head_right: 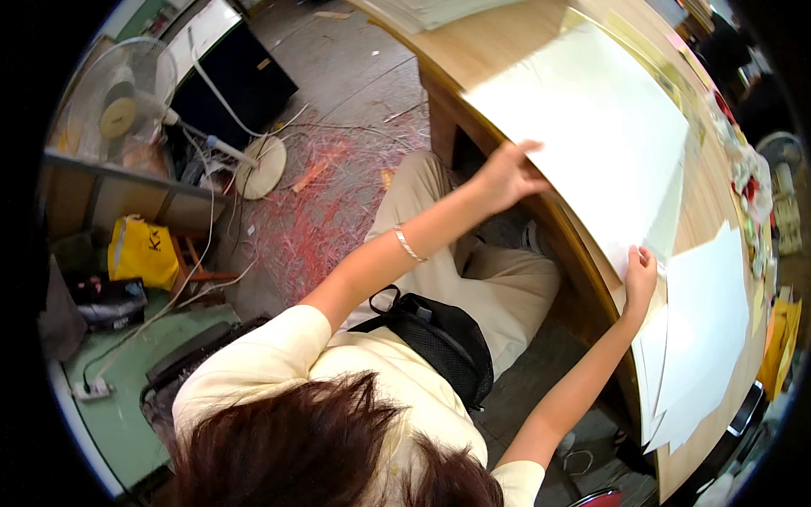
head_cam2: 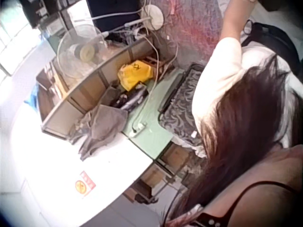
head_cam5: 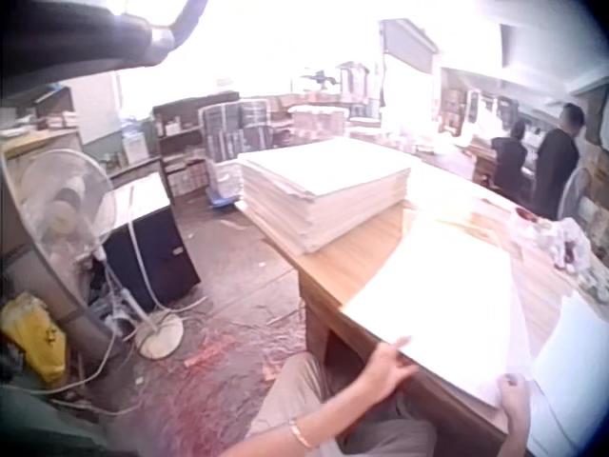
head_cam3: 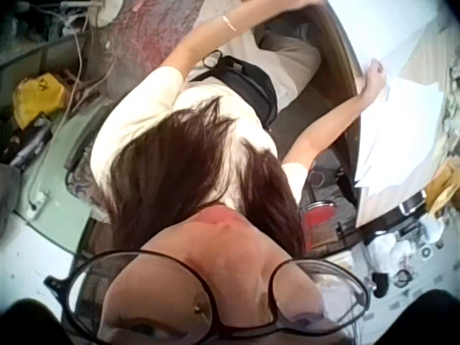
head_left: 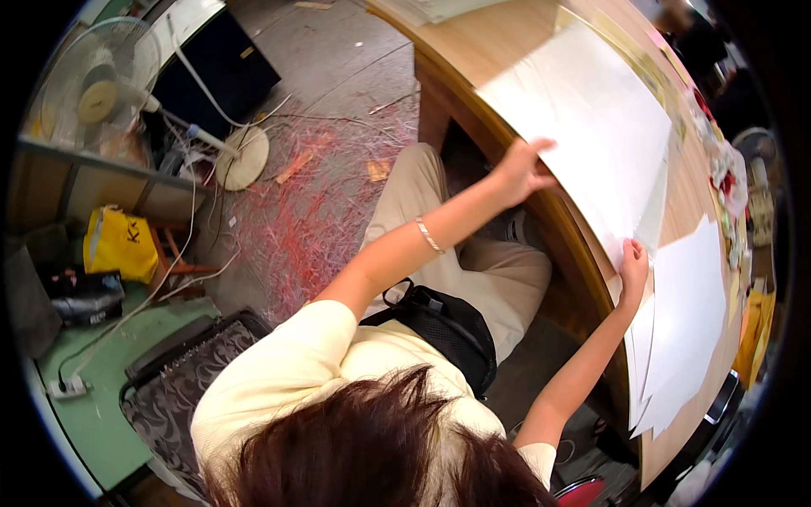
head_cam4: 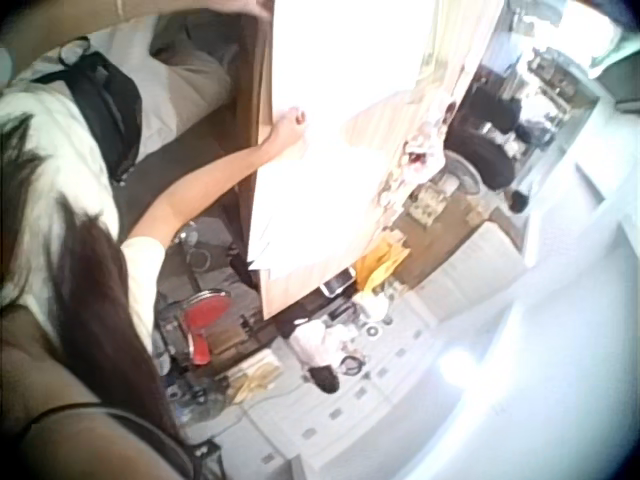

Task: The person sits on the floor at a table and repeatedly picks up white sheets of paper, inserts them into clear plastic sleeves, and stacks the finished items. The person handles the paper and sleeves by hand, working through a pile of loose sheets.

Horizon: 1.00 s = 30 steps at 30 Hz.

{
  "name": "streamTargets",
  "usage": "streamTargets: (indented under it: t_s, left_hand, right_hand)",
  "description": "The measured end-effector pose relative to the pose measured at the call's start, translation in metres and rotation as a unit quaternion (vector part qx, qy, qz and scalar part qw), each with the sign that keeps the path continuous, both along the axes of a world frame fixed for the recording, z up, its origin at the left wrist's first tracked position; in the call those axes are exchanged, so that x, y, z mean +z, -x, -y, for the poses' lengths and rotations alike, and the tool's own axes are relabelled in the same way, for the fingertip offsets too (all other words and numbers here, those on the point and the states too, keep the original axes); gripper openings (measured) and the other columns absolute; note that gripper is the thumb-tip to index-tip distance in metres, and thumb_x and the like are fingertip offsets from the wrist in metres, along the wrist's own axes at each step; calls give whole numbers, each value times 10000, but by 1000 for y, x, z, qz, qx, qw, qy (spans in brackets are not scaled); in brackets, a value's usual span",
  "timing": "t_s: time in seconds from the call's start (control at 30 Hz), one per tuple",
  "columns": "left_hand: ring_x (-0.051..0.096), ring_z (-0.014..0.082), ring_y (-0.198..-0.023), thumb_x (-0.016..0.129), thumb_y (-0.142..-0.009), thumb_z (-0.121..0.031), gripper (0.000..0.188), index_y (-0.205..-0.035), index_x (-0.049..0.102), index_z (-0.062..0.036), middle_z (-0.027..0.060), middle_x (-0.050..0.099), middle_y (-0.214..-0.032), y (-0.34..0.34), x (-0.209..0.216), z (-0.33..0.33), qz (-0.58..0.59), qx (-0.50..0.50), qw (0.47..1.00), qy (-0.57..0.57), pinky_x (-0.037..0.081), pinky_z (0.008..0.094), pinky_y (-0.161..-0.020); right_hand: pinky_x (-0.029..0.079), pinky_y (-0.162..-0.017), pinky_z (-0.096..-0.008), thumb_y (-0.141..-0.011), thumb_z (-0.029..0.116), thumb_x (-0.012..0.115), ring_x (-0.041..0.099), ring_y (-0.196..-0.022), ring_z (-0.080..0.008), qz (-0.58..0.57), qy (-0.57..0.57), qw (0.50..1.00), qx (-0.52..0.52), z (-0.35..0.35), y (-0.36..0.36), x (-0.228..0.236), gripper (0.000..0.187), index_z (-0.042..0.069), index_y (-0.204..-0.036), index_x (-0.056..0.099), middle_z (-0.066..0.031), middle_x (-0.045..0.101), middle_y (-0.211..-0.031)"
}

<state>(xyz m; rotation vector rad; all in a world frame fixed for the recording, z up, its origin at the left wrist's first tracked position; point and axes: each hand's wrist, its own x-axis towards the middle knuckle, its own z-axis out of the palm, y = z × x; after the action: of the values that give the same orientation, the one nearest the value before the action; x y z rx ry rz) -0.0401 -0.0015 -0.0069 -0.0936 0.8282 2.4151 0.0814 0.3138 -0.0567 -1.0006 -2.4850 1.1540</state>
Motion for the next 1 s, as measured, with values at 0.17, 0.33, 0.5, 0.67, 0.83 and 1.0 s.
streamTargets:
  t_s: [0.17,0.33,0.5,0.67,0.83,1.0]
  left_hand:
    - [596,312,-986,525,-873,-153,374,-1194,405,-4,171,537,-1133,8,-35,-22,61,-37,994,-86,530,442,-805]
    - [624,284,-948,431,-853,-25,498,-1320,261,-55,172,489,-1198,0,-18,-34,-31,2,990,136,590,425,-708]
    - [622,290,-958,434,-813,15,576,-1352,239,-40,179,475,-1222,11,18,-11,-180,16,971,156,598,399,-692]
    - [655,306,-878,477,-803,31,474,-1256,340,28,187,563,-1088,41,79,46,-187,1,980,72,608,403,-660]
    - [669,303,-786,585,-763,29,465,-1176,372,55,188,589,-977,81,140,110,-248,53,967,33,620,352,-628]
    - [661,269,-777,592,-780,8,240,-1002,519,66,157,628,-905,163,191,150,-291,157,939,99,594,370,-684]
  right_hand:
    - [427,-716,-263,-864,257,630,494,-802,-124,1,91,996,14,26,1,13,633,5,-1362,330,-71,561,-1038]
    - [273,-435,-156,-914,269,581,386,-543,-10,-119,211,970,15,51,-17,14,485,4,-1294,441,19,509,-790]
    - [371,-448,-138,-951,250,508,456,-540,-14,-177,366,913,-9,54,-18,23,386,44,-1275,469,-4,544,-791]
    - [424,-478,-157,-966,195,463,508,-556,-52,-284,358,888,-53,52,-27,14,321,49,-1251,481,-37,564,-828]
    - [432,-498,-178,-953,128,444,514,-568,-69,-325,159,931,-53,68,-26,-7,229,41,-1149,524,-38,551,-745]
    - [392,-457,-190,-913,73,453,480,-538,-60,-305,22,947,-94,94,-21,-5,175,33,-1041,565,-18,537,-682]
